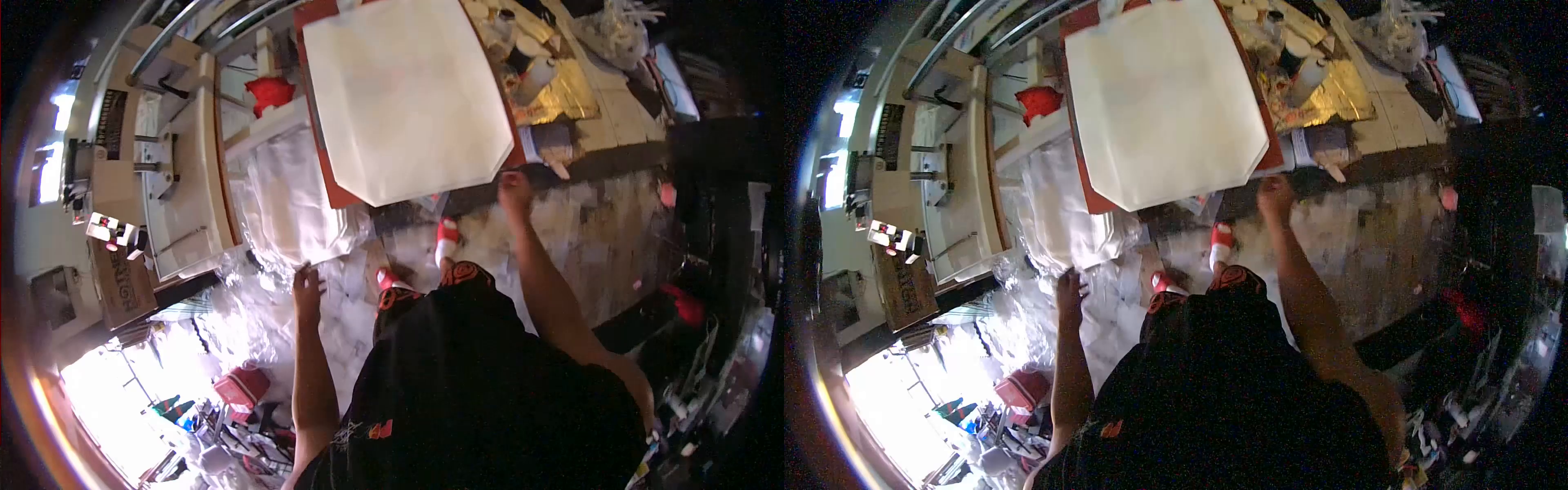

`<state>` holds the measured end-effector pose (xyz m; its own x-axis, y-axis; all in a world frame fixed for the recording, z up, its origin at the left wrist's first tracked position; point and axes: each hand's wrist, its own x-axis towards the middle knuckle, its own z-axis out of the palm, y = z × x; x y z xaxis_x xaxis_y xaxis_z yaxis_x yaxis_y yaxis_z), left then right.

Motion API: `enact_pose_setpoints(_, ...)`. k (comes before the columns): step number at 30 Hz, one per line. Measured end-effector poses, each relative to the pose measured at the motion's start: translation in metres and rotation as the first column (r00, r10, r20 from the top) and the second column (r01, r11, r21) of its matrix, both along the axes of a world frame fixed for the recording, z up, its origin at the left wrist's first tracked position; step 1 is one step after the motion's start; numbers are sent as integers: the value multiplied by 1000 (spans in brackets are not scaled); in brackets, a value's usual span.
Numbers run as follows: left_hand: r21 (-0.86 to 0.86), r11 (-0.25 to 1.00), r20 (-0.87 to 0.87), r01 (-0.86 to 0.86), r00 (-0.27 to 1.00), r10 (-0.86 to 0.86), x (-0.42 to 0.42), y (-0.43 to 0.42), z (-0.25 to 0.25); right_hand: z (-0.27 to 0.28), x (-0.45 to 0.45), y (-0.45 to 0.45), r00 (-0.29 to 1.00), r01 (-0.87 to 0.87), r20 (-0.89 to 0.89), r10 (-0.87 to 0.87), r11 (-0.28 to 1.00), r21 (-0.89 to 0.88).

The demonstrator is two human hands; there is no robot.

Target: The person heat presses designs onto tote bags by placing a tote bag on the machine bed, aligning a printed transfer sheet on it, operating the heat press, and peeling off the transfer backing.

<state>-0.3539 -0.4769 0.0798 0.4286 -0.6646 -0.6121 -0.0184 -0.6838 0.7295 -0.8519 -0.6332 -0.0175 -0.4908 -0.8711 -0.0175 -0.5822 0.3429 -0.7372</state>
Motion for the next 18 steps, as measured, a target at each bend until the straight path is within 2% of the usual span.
enact_pose_setpoints(1, 97, 995, 36, 17, 999, -21, 15, 37, -19, -30, 19, 9, 993, -119, 11, 120, 990, -73)
enact_pose_setpoints(2, 185, 980, 80, 68, 993, -84, 28, 75, -34, -82, 34, 14, 964, -261, -74, 255, 961, -87)
enact_pose_setpoints(4, 340, 926, 178, 167, 955, -238, 54, 153, -56, -114, 71, 12, 907, -359, -198, 373, 928, 101)
enact_pose_setpoints(5, 407, 887, 226, 219, 916, -330, 66, 189, -61, -102, 94, 9, 898, -297, -239, 369, 910, 288)
enact_pose_setpoints(7, 528, 771, 302, 356, 770, -562, 89, 247, -61, -194, 113, 6, 780, -302, -589, 211, 951, -59)
enact_pose_setpoints(9, 637, 730, 242, 248, 835, -494, 98, 287, -51, -211, 125, -6, 765, -287, -621, 172, 954, -88)
enact_pose_setpoints(10, 655, 715, 230, 245, 836, -498, 116, 316, -55, -215, 130, -11, 758, -284, -633, 157, 953, -103)
enact_pose_setpoints(12, 684, 706, 140, 181, 918, -371, 152, 377, -70, -228, 130, -16, 755, -302, -644, 125, 938, -172)
enact_pose_setpoints(15, 621, 771, 161, 142, 939, -303, 194, 425, -91, -237, 122, -27, 752, -361, -658, 52, 867, -344)
enact_pose_setpoints(16, 716, 638, 170, 284, 815, -554, 201, 408, -87, -235, 121, -26, 757, -379, -652, 54, 849, -369)
enact_pose_setpoints(17, 714, 643, 175, 277, 819, -547, 199, 393, -84, -231, 117, -24, 773, -386, -632, 62, 836, -390)
enact_pose_setpoints(18, 667, 695, 218, 269, 822, -526, 185, 354, -68, -214, 115, -17, 841, -319, -522, 145, 911, -261)
